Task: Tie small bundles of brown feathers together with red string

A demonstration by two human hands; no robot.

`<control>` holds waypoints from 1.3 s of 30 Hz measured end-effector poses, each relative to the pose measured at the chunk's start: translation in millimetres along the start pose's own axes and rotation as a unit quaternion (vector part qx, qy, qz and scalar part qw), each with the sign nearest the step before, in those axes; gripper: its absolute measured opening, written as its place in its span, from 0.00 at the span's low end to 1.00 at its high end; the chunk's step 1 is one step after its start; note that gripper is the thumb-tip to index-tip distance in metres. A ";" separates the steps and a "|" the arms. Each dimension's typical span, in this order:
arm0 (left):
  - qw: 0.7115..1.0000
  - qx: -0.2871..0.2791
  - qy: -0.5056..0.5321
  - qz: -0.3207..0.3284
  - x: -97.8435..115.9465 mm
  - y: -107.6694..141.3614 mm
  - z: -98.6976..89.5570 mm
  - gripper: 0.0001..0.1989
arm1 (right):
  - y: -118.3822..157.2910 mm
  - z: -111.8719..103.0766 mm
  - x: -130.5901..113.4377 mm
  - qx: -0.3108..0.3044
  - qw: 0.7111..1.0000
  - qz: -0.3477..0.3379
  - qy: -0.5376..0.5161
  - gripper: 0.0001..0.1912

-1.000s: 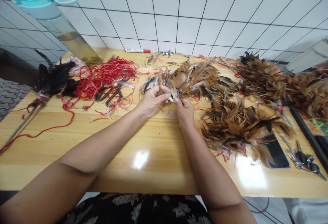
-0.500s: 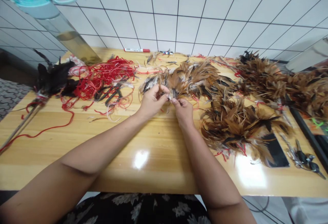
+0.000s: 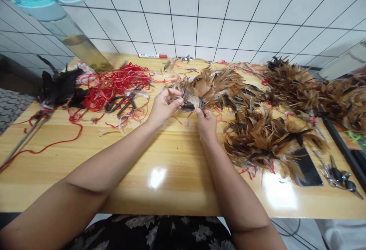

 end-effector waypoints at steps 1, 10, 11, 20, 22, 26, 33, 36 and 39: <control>1.000 -0.016 0.010 -0.002 0.7 -0.2 0.6 0.13 | -0.2 -0.6 0.6 0.005 1.000 0.003 0.008 0.18; 0.986 -0.068 -0.150 0.017 4.0 4.0 7.2 0.08 | 0.1 2.4 1.9 -0.035 0.998 -0.002 0.049 0.15; 0.983 -0.063 -0.170 0.021 5.4 4.1 6.4 0.08 | 0.0 2.4 1.8 -0.036 0.998 -0.004 0.052 0.15; 0.964 -0.096 -0.242 0.047 14.4 7.8 10.3 0.07 | -1.7 2.1 2.7 -0.053 0.995 -0.022 0.086 0.17; 0.961 -0.103 -0.250 0.053 15.2 9.1 11.7 0.07 | -1.9 3.0 3.2 -0.062 0.993 -0.027 0.092 0.16; 0.965 -0.096 -0.235 0.064 14.0 9.6 11.9 0.13 | -2.6 3.9 4.0 -0.070 0.992 -0.038 0.100 0.15; 0.989 -0.078 -0.123 -0.006 -1.6 2.6 5.3 0.09 | -1.1 1.1 3.6 -0.048 0.998 -0.033 0.014 0.12; 0.984 -0.151 -0.066 -0.061 -7.9 2.1 9.5 0.10 | -0.7 0.9 4.6 -0.057 0.997 -0.033 0.031 0.12; 0.983 -0.166 -0.045 -0.064 -7.9 2.7 11.7 0.12 | -1.0 1.4 3.3 -0.069 0.992 -0.054 0.086 0.11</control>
Point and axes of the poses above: each hand's wrist, its own y-axis away from the middle knuckle, its own z-axis out of the palm, x = y × z, the point moved 3 cm from there along -y, towards the middle knuckle, and after that the axes turned 14 degrees about -x, right-handed, at the moved point
